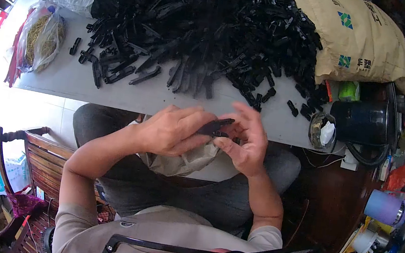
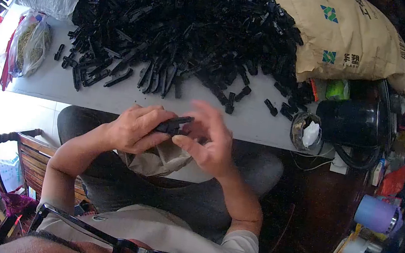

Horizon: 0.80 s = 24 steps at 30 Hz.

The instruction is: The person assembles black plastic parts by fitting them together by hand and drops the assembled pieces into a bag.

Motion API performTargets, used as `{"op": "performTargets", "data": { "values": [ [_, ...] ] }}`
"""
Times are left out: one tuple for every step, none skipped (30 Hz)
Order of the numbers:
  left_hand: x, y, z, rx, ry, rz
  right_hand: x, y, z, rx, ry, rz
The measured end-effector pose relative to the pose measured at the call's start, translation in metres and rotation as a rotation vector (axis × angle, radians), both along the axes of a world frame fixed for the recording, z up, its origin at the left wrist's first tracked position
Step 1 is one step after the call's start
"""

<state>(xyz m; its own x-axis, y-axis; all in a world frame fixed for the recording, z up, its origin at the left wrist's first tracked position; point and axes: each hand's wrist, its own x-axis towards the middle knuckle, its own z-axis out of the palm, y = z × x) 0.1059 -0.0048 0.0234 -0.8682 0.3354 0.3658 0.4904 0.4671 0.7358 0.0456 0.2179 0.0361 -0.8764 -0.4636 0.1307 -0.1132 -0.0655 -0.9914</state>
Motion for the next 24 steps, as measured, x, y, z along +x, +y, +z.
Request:
{"op": "performTargets", "data": {
  "values": [
    [0.001,0.000,0.000,-0.007,0.016,-0.005,-0.003,0.003,-0.003,0.054,0.067,0.065],
    [0.001,0.000,0.000,-0.013,0.032,-0.011,-0.008,0.009,-0.009,0.109,0.136,0.130],
    [0.002,0.000,0.001,-0.014,0.057,-0.022,-0.010,0.013,-0.010,0.162,0.204,0.195],
    [0.003,0.000,0.001,-0.014,0.080,-0.034,-0.010,0.017,-0.011,0.187,0.245,0.200],
    [0.004,0.000,0.001,-0.015,0.104,-0.046,-0.009,0.020,-0.012,0.211,0.287,0.206],
    [0.004,0.001,0.001,0.015,0.065,-0.057,-0.009,0.021,-0.012,0.234,0.331,0.211],
    [0.004,0.001,0.000,0.044,0.025,-0.068,-0.008,0.022,-0.011,0.229,0.326,0.198],
    [0.003,0.001,0.000,0.070,-0.012,-0.075,-0.009,0.021,-0.010,0.220,0.324,0.187],
    [0.002,0.001,-0.001,0.086,-0.051,-0.080,-0.010,0.020,-0.008,0.210,0.322,0.179],
    [0.002,0.002,-0.003,0.101,-0.092,-0.083,-0.010,0.020,-0.007,0.223,0.353,0.189],
    [0.001,0.002,-0.005,0.117,-0.131,-0.087,-0.012,0.020,-0.005,0.237,0.385,0.196],
    [-0.001,0.002,-0.007,0.117,-0.161,-0.089,-0.013,0.021,-0.005,0.252,0.417,0.202],
    [-0.004,0.000,-0.009,0.118,-0.192,-0.091,-0.013,0.021,-0.007,0.256,0.370,0.195],
    [-0.005,-0.002,-0.010,0.120,-0.225,-0.091,-0.013,0.021,-0.009,0.261,0.321,0.189],
    [-0.005,-0.004,-0.008,0.077,-0.227,-0.100,-0.013,0.021,-0.011,0.265,0.273,0.183],
    [-0.006,-0.006,-0.005,0.033,-0.229,-0.110,-0.016,0.021,-0.011,0.281,0.258,0.229],
    [-0.007,-0.009,-0.001,-0.010,-0.230,-0.120,-0.020,0.020,-0.011,0.298,0.243,0.275],
    [-0.008,-0.013,0.001,-0.104,-0.191,-0.106,-0.024,0.019,-0.011,0.315,0.228,0.320],
    [-0.008,-0.018,0.003,-0.197,-0.152,-0.093,-0.025,0.017,-0.011,0.361,0.235,0.367],
    [-0.009,-0.024,0.004,-0.288,-0.113,-0.082,-0.026,0.015,-0.012,0.408,0.240,0.411],
    [-0.010,-0.028,0.003,-0.328,-0.069,0.030,-0.026,0.014,-0.013,0.457,0.242,0.455],
    [-0.011,-0.033,0.001,-0.366,-0.025,0.141,-0.024,0.012,-0.016,0.475,0.299,0.380],
    [-0.014,-0.038,-0.001,-0.404,0.021,0.252,-0.021,0.008,-0.023,0.493,0.355,0.304],
    [-0.016,-0.042,0.000,-0.446,0.023,0.339,-0.019,0.004,-0.028,0.510,0.412,0.230]
  ]
}}
